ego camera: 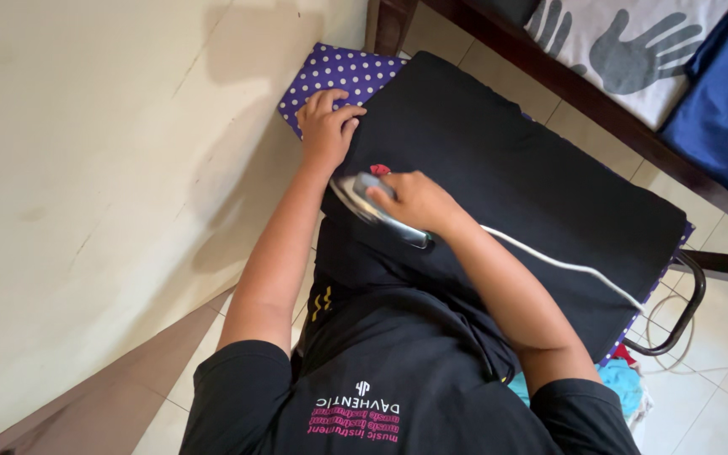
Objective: The person irons a black t-shirt on a purple polka-dotted ironing board. They smooth the fabric with their hands, use a steam iron to press the shirt, and flip it over to iron the other side.
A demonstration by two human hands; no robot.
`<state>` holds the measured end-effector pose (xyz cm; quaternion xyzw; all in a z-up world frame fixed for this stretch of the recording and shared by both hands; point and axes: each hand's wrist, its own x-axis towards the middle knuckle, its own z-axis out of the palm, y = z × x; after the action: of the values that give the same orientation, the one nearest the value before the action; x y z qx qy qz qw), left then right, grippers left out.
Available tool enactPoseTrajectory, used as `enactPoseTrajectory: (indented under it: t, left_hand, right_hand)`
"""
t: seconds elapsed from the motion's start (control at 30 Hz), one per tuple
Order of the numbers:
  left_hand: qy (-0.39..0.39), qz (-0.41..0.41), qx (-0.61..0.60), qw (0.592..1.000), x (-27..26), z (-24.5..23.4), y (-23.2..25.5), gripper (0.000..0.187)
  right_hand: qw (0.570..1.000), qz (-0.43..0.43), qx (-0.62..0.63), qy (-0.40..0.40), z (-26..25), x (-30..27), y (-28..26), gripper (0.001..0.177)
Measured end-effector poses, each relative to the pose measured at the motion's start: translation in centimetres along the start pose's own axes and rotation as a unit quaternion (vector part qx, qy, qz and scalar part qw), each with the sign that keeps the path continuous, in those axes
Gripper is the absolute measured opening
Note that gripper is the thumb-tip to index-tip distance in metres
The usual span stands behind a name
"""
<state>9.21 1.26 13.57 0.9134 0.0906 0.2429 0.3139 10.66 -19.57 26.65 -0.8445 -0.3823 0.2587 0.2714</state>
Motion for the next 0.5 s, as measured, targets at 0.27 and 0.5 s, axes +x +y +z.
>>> enactPoseTrajectory:
  t: [0.27, 0.5]
  left_hand:
    - [0.002, -0.002, 0.0, 1.0, -0.1, 0.1, -0.1, 0.022]
    - [0.008, 0.012, 0.0, 1.0, -0.4, 0.0, -0.1, 0.021]
  right_hand:
    - [0.996, -0.018, -0.074, -0.049, 1.8, -1.5, -3.0, 0.044]
    - [0.991, 0.102, -0.063, 0.052, 0.2, -2.4, -1.6, 0.044]
